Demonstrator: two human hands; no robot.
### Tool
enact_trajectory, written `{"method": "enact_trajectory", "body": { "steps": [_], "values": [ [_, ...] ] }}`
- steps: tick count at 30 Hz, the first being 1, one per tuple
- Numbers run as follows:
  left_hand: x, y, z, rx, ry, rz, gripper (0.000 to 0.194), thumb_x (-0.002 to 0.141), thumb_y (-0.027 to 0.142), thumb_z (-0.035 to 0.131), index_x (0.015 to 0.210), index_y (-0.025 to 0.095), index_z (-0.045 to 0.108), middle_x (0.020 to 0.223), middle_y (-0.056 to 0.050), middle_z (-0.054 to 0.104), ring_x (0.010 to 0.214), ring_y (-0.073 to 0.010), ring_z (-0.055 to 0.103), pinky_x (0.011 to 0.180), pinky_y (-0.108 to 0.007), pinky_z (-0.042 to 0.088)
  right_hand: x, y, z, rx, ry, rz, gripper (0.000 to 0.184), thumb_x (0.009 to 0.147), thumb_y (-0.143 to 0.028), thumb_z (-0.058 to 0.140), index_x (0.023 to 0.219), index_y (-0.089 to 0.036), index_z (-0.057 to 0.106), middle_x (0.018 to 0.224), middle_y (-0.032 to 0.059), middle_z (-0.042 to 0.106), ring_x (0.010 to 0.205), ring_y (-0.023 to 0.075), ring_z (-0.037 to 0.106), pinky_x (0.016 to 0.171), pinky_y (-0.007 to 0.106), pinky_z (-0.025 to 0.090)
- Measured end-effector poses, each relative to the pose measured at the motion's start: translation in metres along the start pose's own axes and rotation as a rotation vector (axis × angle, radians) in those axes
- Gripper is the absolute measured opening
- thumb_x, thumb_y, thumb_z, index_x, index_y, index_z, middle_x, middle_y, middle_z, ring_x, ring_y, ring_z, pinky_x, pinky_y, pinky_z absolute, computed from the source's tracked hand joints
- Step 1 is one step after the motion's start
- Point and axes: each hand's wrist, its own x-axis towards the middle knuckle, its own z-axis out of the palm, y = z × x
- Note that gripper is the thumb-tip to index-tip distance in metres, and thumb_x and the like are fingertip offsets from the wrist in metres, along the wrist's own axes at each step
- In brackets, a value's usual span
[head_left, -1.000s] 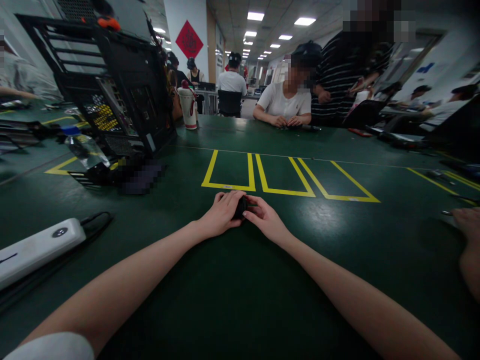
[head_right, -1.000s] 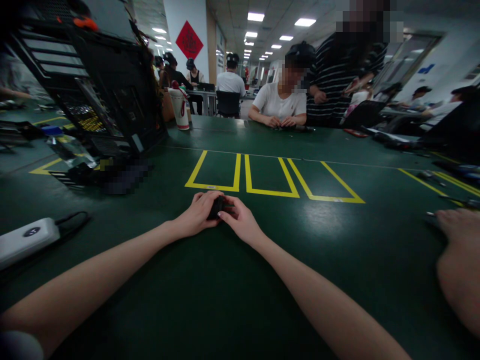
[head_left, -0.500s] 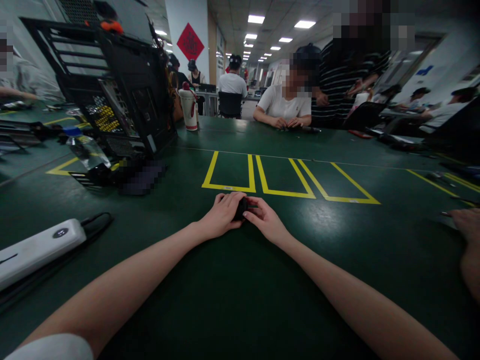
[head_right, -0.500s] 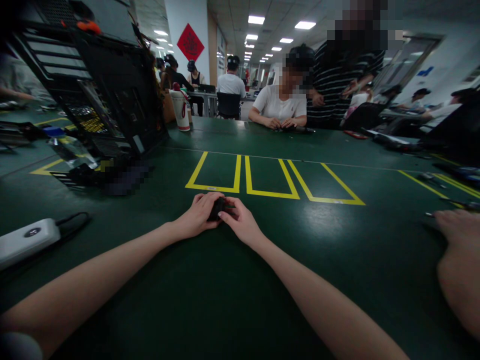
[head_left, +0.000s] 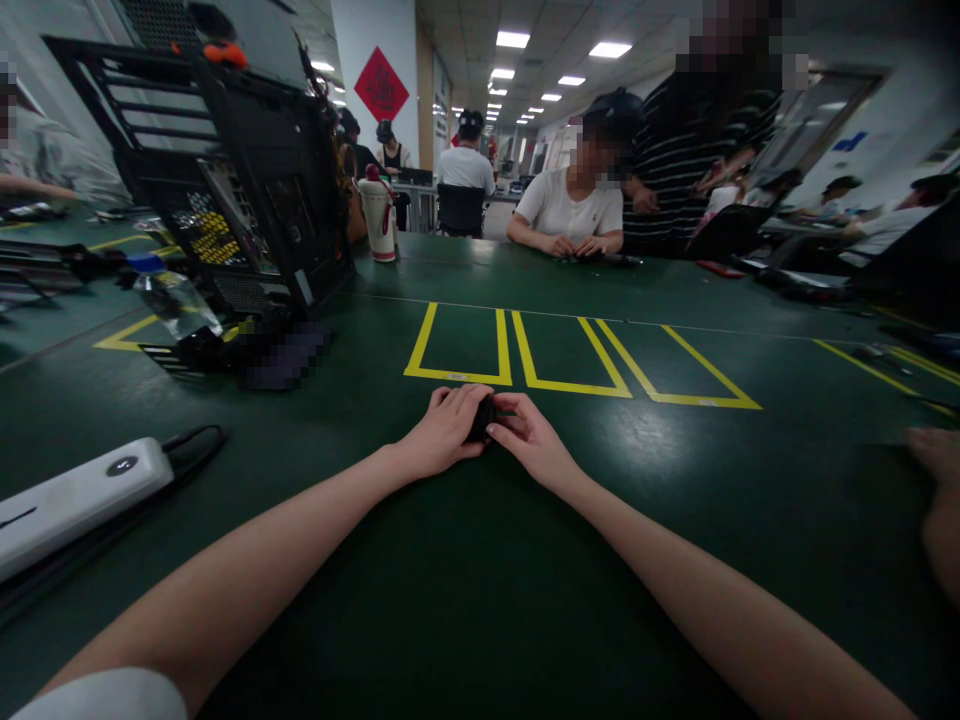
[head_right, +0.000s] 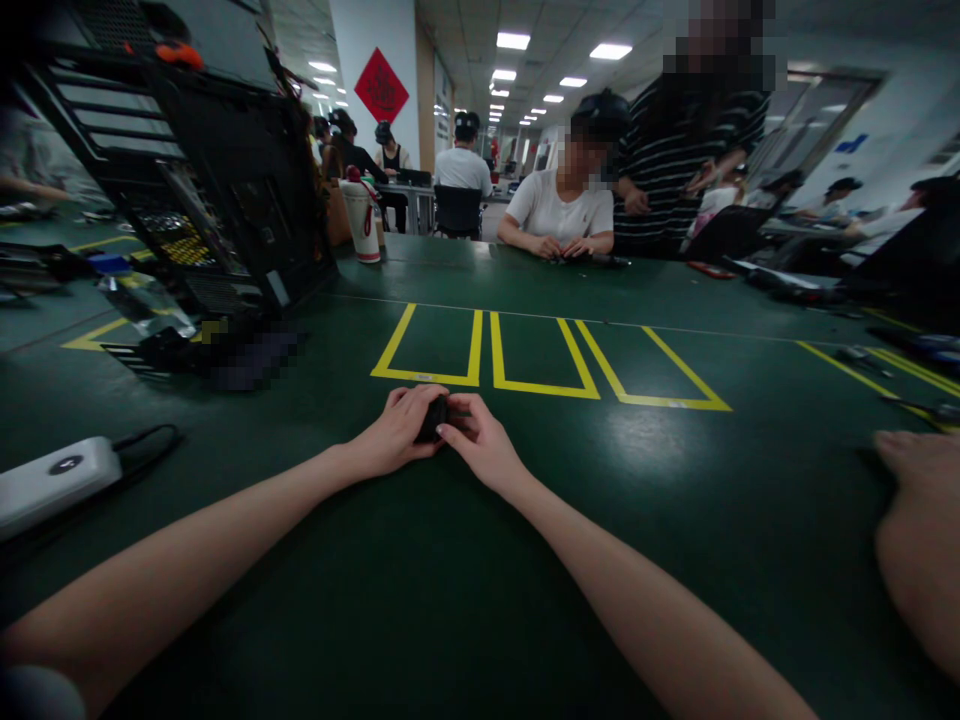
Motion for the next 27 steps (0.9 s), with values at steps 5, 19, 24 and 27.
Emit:
{"method": "enact_trajectory", "body": {
  "steps": [5, 19, 24, 27],
  "values": [
    [0.0002, -0.0003, 0.0005, 0.010, 0.002, -0.003, 0.061, 0.075, 0.022, 0.060, 0.125, 0.018, 0.025, 0.125, -0.012, 0.045, 0.115, -0.0266, 0.043, 0.098, -0.046, 0.027, 0.0004, 0.0017, -0.0012, -0.004, -0.035, 0.011, 0.033, 0.079, -0.025, 0.057, 0.111, -0.025, 0.047, 0.114, 0.0042, 0.053, 0.104, 0.0199, 0.055, 0.090, 0.041, 0.047],
    [0.0003, 0.0005, -0.0016, -0.010, -0.009, -0.004, 0.059, 0.078, 0.025, 0.058, 0.126, 0.019, 0.024, 0.126, -0.012, 0.044, 0.116, -0.0265, 0.043, 0.099, -0.046, 0.027, -0.0013, -0.0019, -0.0012, -0.056, -0.017, 0.031, 0.035, 0.081, -0.027, 0.055, 0.114, -0.026, 0.045, 0.119, 0.0046, 0.050, 0.105, 0.0201, 0.054, 0.091, 0.042, 0.046],
    [0.0003, 0.0007, -0.0008, -0.005, 0.002, -0.006, 0.059, 0.076, 0.023, 0.059, 0.124, 0.019, 0.025, 0.125, -0.012, 0.045, 0.116, -0.0266, 0.043, 0.098, -0.046, 0.028, -0.0014, -0.0006, 0.0003, 0.006, -0.032, -0.009, 0.029, 0.080, -0.027, 0.056, 0.107, -0.026, 0.048, 0.111, 0.0025, 0.054, 0.102, 0.0189, 0.057, 0.088, 0.039, 0.049],
    [0.0002, 0.0006, -0.0005, 0.001, 0.005, 0.000, 0.059, 0.076, 0.023, 0.059, 0.125, 0.019, 0.025, 0.125, -0.012, 0.045, 0.116, -0.0265, 0.043, 0.098, -0.046, 0.027, -0.0015, 0.0001, 0.0011, 0.035, -0.026, -0.023, 0.025, 0.079, -0.024, 0.057, 0.102, -0.026, 0.048, 0.107, 0.0012, 0.055, 0.102, 0.0183, 0.057, 0.086, 0.037, 0.050]
  ]
}}
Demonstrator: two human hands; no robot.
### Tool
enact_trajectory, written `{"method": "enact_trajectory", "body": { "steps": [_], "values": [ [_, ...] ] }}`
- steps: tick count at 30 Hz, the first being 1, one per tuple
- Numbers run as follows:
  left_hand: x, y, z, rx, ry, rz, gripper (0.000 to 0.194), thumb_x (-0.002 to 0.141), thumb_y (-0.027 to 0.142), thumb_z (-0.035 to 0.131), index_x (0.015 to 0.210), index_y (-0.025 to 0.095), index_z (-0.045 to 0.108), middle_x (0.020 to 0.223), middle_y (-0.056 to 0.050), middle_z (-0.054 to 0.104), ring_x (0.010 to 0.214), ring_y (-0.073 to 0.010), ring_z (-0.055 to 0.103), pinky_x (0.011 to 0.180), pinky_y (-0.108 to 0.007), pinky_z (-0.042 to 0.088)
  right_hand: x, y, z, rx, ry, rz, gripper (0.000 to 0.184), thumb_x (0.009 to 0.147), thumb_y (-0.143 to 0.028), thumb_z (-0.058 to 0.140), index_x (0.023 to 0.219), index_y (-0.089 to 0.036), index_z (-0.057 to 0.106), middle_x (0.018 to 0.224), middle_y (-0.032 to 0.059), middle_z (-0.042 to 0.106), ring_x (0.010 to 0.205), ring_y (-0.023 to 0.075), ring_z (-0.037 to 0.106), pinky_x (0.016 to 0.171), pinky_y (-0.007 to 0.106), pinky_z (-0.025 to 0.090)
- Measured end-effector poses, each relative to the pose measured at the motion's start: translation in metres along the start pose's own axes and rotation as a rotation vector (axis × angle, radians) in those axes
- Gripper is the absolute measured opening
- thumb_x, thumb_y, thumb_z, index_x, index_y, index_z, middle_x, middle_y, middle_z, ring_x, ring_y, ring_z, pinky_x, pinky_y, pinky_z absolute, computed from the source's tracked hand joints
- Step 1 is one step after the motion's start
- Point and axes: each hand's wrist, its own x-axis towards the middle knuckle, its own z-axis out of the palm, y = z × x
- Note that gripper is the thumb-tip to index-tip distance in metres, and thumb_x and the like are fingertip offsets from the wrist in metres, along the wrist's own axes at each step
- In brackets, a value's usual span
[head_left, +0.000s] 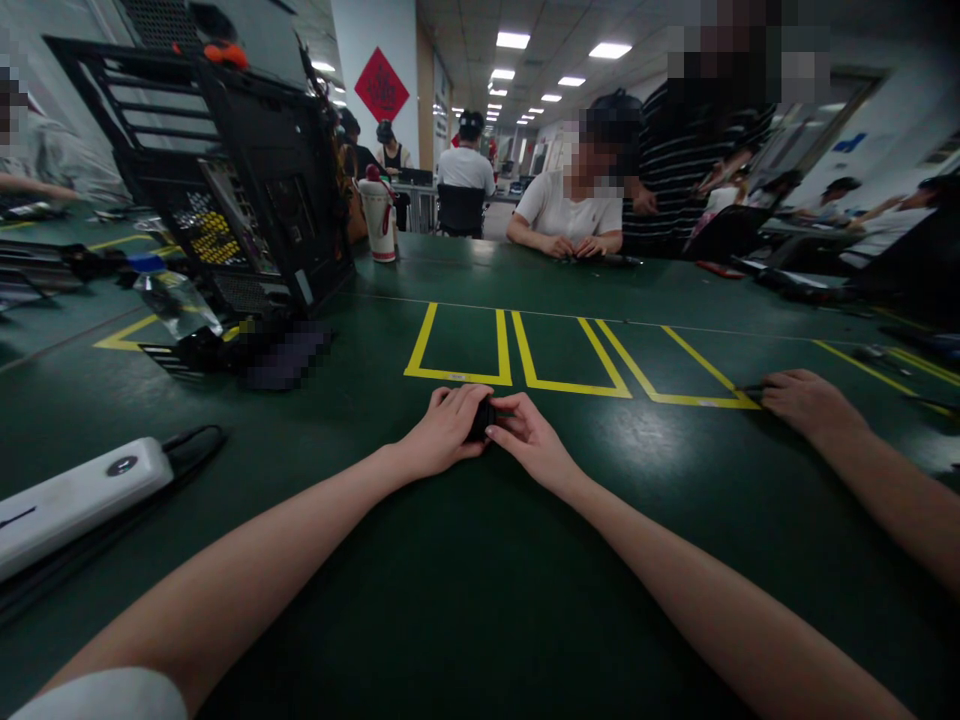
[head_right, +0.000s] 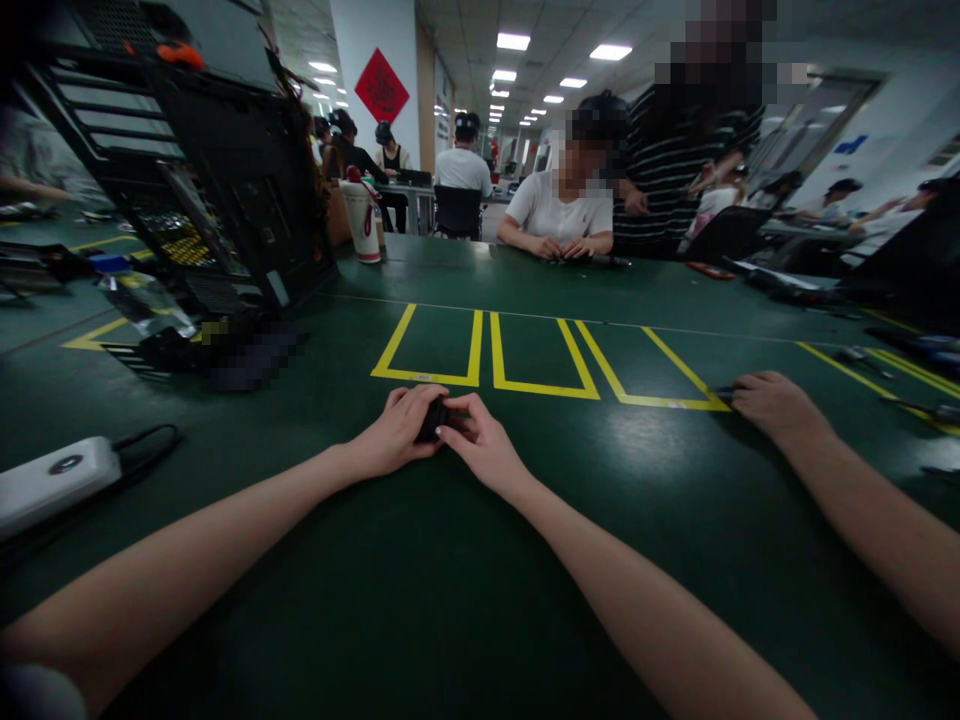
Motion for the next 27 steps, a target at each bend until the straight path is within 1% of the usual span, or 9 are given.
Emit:
{"method": "enact_trajectory", "body": {
  "steps": [3, 6, 8, 10, 12, 15, 19, 24, 27],
  "values": [
    [0.0002, -0.0007, 0.0010, -0.002, 0.001, 0.002, 0.061, 0.076, 0.023, 0.059, 0.125, 0.019, 0.025, 0.125, -0.012, 0.045, 0.116, -0.0264, 0.043, 0.098, -0.046, 0.027, 0.0000, 0.0005, 0.0000, -0.004, 0.001, -0.006, 0.027, 0.078, -0.021, 0.058, 0.102, -0.026, 0.048, 0.108, 0.0014, 0.054, 0.102, 0.0185, 0.057, 0.087, 0.037, 0.049],
    [0.0008, -0.0015, 0.0021, -0.004, 0.005, -0.013, 0.062, 0.074, 0.023, 0.061, 0.124, 0.020, 0.025, 0.124, -0.012, 0.045, 0.116, -0.0271, 0.043, 0.098, -0.047, 0.027, 0.0002, 0.0003, -0.0005, -0.043, 0.019, 0.008, 0.036, 0.077, -0.022, 0.059, 0.110, -0.027, 0.045, 0.114, 0.0033, 0.052, 0.104, 0.0194, 0.056, 0.089, 0.039, 0.048],
    [0.0010, -0.0015, 0.0021, -0.008, 0.002, -0.020, 0.062, 0.074, 0.023, 0.060, 0.124, 0.020, 0.025, 0.124, -0.011, 0.045, 0.116, -0.0272, 0.043, 0.097, -0.047, 0.027, 0.0001, -0.0003, -0.0010, -0.058, 0.008, 0.023, 0.041, 0.078, -0.023, 0.058, 0.116, -0.027, 0.044, 0.117, 0.0047, 0.051, 0.105, 0.0200, 0.055, 0.090, 0.040, 0.047],
    [0.0009, -0.0009, 0.0013, -0.013, -0.008, -0.019, 0.060, 0.075, 0.023, 0.059, 0.124, 0.021, 0.025, 0.125, -0.011, 0.045, 0.116, -0.0271, 0.043, 0.098, -0.047, 0.027, -0.0002, -0.0009, -0.0016, -0.050, -0.019, 0.027, 0.040, 0.079, -0.023, 0.057, 0.117, -0.026, 0.044, 0.117, 0.0048, 0.052, 0.106, 0.0200, 0.055, 0.092, 0.041, 0.046],
    [0.0006, 0.0000, 0.0001, -0.012, -0.013, -0.017, 0.059, 0.076, 0.023, 0.059, 0.124, 0.021, 0.025, 0.125, -0.011, 0.044, 0.117, -0.0270, 0.042, 0.098, -0.047, 0.027, -0.0007, -0.0008, -0.0018, -0.030, -0.029, 0.013, 0.036, 0.078, -0.021, 0.057, 0.112, -0.026, 0.047, 0.116, 0.0035, 0.053, 0.107, 0.0197, 0.055, 0.092, 0.040, 0.046],
    [0.0002, 0.0014, -0.0015, -0.005, -0.014, -0.012, 0.059, 0.076, 0.023, 0.059, 0.125, 0.020, 0.024, 0.125, -0.012, 0.044, 0.117, -0.0267, 0.042, 0.098, -0.046, 0.027, -0.0011, 0.0006, -0.0015, 0.006, -0.002, -0.015, 0.031, 0.077, -0.021, 0.059, 0.105, -0.027, 0.048, 0.110, 0.0018, 0.054, 0.105, 0.0192, 0.056, 0.089, 0.039, 0.048],
    [-0.0003, 0.0018, -0.0024, 0.003, -0.013, -0.001, 0.057, 0.078, 0.024, 0.058, 0.124, 0.018, 0.025, 0.124, -0.013, 0.045, 0.116, -0.0267, 0.043, 0.098, -0.046, 0.028, 0.0001, 0.0025, -0.0013, 0.019, 0.022, -0.029, 0.023, 0.078, -0.023, 0.057, 0.100, -0.026, 0.051, 0.108, 0.0020, 0.054, 0.103, 0.0194, 0.056, 0.085, 0.037, 0.050],
    [-0.0005, 0.0011, -0.0025, -0.001, -0.017, 0.000, 0.057, 0.078, 0.024, 0.058, 0.125, 0.018, 0.025, 0.124, -0.012, 0.045, 0.115, -0.0269, 0.044, 0.098, -0.046, 0.028, 0.0010, 0.0014, -0.0028, -0.052, 0.031, 0.037, 0.035, 0.079, -0.024, 0.057, 0.113, -0.026, 0.047, 0.120, 0.0040, 0.050, 0.110, 0.0209, 0.052, 0.093, 0.042, 0.045],
    [-0.0008, 0.0007, -0.0022, 0.001, -0.017, -0.004, 0.058, 0.077, 0.024, 0.059, 0.124, 0.018, 0.025, 0.123, -0.012, 0.045, 0.114, -0.0267, 0.044, 0.097, -0.045, 0.028, 0.0003, 0.0004, -0.0027, -0.055, 0.002, 0.047, 0.036, 0.079, -0.023, 0.057, 0.113, -0.025, 0.047, 0.119, 0.0045, 0.051, 0.110, 0.0210, 0.052, 0.094, 0.043, 0.044]
  ]
}}
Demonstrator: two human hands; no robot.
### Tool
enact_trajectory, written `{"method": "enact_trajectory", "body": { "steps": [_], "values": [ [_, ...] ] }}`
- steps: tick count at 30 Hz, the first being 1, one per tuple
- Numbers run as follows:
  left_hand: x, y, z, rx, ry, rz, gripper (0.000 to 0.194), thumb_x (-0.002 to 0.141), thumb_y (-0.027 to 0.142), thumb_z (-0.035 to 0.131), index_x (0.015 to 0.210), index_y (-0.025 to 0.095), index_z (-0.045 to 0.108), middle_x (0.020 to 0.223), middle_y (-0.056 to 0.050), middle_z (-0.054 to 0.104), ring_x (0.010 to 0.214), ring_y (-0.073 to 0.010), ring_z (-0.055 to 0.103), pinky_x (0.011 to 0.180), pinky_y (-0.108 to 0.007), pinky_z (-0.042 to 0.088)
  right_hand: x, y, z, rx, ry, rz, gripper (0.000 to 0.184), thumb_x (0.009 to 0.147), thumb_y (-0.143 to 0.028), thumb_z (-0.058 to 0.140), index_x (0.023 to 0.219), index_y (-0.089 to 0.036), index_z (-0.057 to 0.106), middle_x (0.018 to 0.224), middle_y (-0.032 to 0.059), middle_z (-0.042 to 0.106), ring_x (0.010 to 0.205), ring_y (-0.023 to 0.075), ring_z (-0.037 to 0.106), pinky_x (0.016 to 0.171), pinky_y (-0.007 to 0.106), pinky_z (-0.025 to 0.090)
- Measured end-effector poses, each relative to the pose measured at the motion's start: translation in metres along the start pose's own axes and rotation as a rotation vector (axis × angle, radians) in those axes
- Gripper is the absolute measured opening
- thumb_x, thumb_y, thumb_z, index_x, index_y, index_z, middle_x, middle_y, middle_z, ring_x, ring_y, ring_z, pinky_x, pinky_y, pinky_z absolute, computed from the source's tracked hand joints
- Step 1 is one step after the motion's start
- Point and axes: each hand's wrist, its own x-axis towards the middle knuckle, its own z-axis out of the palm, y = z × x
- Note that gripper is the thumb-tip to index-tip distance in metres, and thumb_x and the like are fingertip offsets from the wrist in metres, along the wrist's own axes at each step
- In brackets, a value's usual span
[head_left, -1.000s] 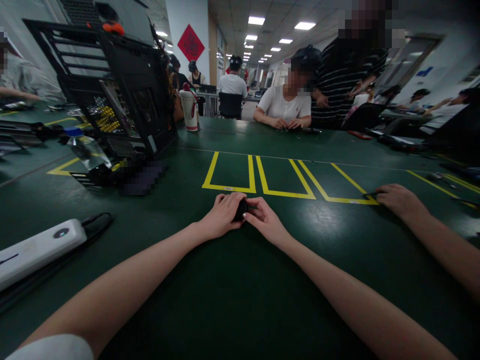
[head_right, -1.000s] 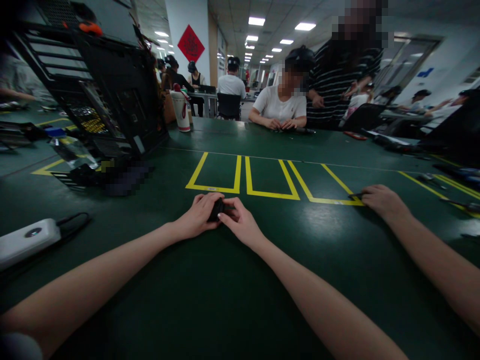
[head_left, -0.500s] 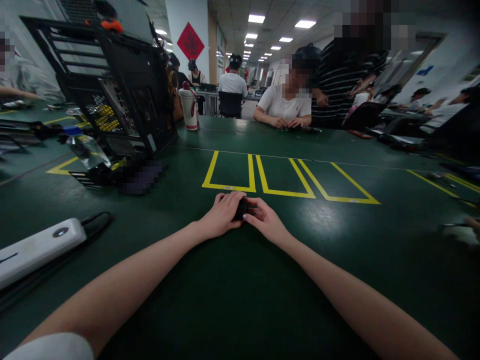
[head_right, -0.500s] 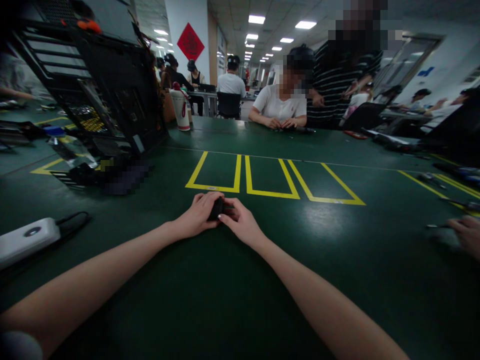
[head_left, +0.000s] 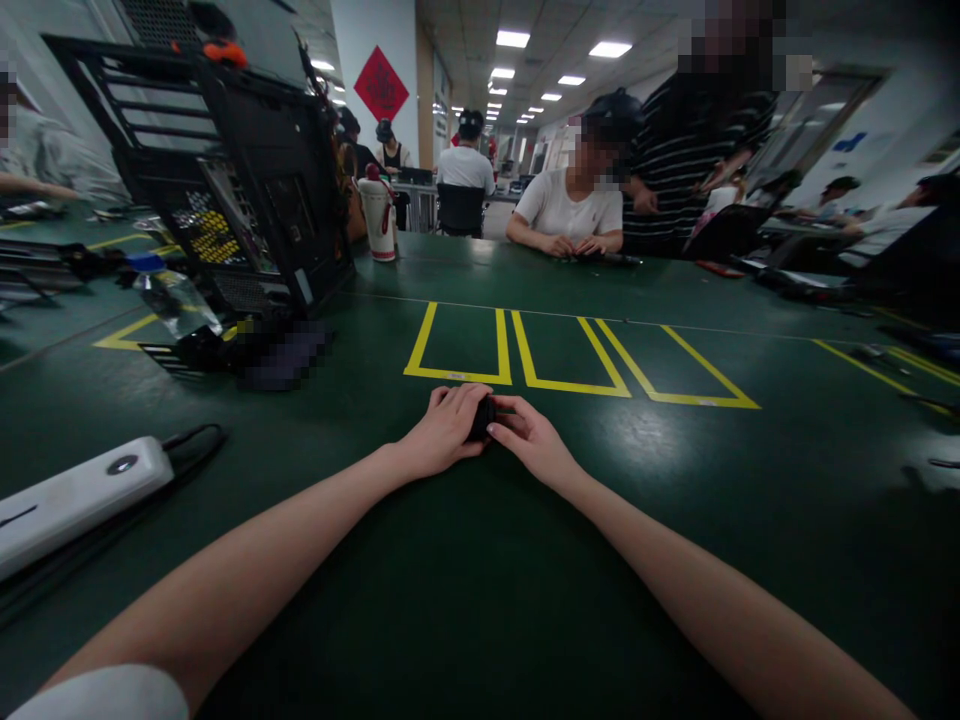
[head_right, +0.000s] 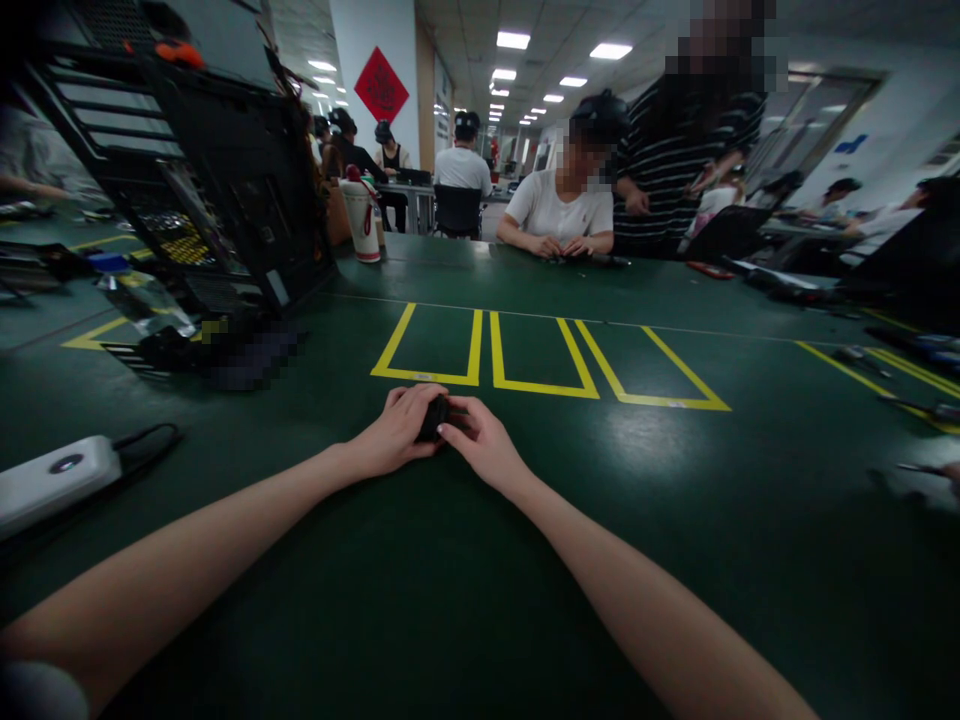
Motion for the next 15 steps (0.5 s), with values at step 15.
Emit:
{"method": "enact_trajectory", "body": {
  "steps": [15],
  "values": [
    [0.0000, -0.0008, 0.0015, 0.001, 0.008, -0.001, 0.059, 0.077, 0.024, 0.059, 0.124, 0.018, 0.025, 0.124, -0.012, 0.045, 0.115, -0.0267, 0.043, 0.097, -0.045, 0.028, 0.0022, 0.0048, -0.0004, 0.018, 0.010, -0.019, 0.036, 0.078, -0.023, 0.058, 0.112, -0.026, 0.047, 0.117, 0.0041, 0.052, 0.108, 0.0205, 0.054, 0.091, 0.040, 0.046]
  ]
}}
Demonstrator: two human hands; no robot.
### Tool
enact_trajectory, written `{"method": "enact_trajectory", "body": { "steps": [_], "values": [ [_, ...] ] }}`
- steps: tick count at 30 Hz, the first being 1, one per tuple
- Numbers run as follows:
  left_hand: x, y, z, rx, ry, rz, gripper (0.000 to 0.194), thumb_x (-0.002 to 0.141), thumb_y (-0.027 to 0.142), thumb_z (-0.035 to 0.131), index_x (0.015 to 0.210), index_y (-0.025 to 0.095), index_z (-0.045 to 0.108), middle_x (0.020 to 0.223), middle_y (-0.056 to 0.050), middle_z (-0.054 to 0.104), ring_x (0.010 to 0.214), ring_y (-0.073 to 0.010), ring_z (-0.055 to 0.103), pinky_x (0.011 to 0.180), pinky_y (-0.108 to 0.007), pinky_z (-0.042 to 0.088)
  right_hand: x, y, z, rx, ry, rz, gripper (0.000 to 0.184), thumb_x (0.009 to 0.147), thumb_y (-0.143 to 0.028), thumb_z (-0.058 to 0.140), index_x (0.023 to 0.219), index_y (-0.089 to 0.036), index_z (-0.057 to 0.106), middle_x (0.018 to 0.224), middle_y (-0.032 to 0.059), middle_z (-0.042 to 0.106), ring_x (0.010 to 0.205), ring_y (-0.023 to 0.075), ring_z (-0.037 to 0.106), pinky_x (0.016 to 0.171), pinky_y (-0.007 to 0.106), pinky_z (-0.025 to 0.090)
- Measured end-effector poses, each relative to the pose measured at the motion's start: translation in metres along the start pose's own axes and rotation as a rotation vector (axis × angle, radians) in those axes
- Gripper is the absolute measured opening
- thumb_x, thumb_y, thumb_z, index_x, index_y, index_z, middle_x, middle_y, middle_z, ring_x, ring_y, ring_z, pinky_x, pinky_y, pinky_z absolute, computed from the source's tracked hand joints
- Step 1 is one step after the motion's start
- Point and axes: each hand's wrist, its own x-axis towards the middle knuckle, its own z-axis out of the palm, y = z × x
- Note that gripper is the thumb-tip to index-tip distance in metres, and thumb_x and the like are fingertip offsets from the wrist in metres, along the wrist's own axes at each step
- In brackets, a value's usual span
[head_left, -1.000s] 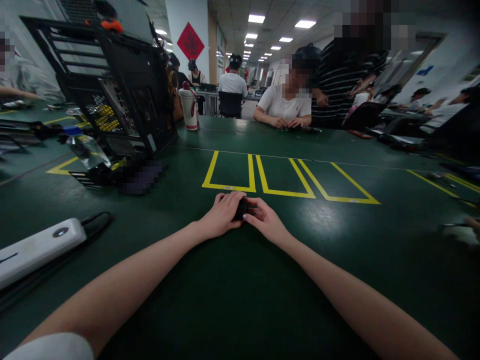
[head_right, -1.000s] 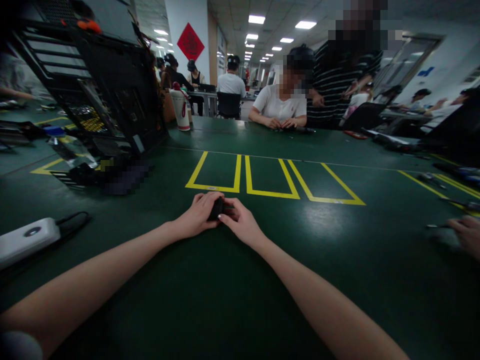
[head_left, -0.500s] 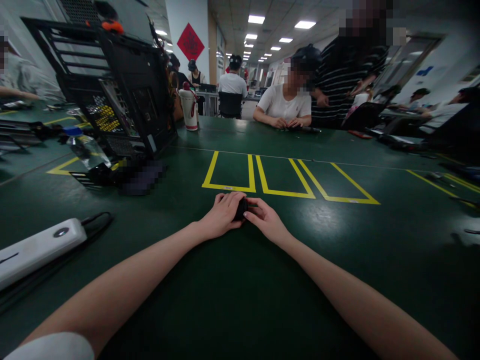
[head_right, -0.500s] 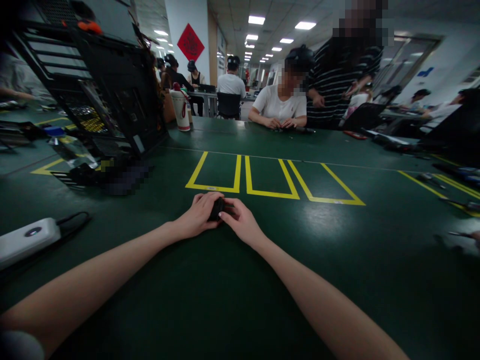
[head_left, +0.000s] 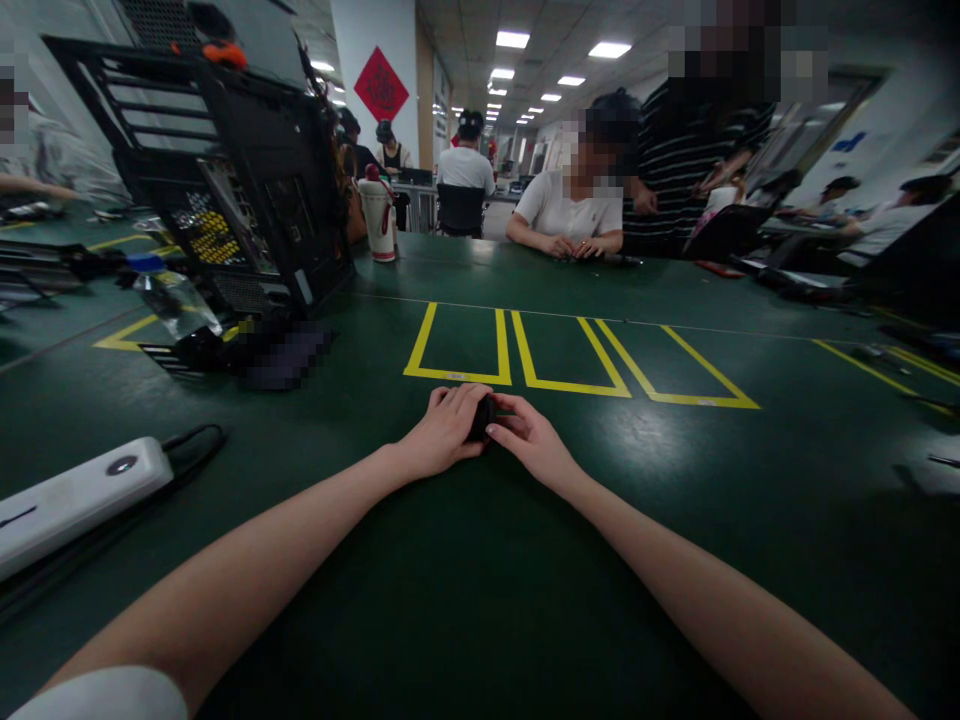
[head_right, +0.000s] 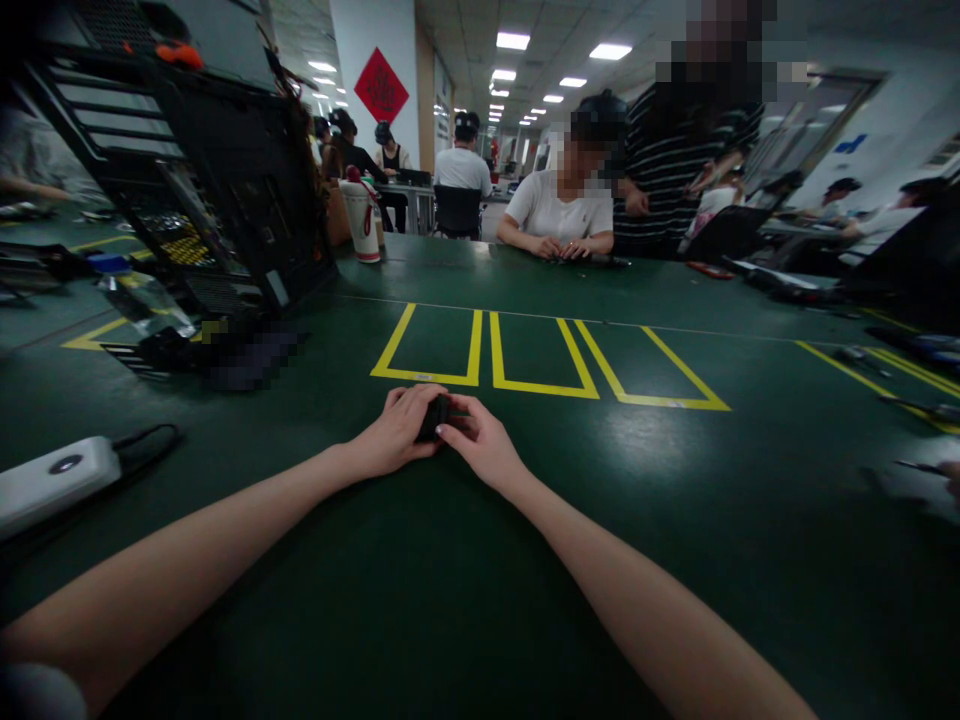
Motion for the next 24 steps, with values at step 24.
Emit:
{"method": "enact_trajectory", "body": {
  "steps": [24],
  "values": [
    [-0.0002, 0.0003, 0.0007, 0.016, 0.019, 0.013, 0.059, 0.075, 0.022, 0.060, 0.124, 0.017, 0.026, 0.124, -0.013, 0.045, 0.115, -0.0272, 0.043, 0.097, -0.046, 0.029, -0.0015, -0.0027, 0.0029, 0.064, 0.006, -0.056, 0.024, 0.078, -0.024, 0.059, 0.099, -0.025, 0.050, 0.103, 0.0012, 0.056, 0.100, 0.0184, 0.057, 0.084, 0.036, 0.050]
  ]
}}
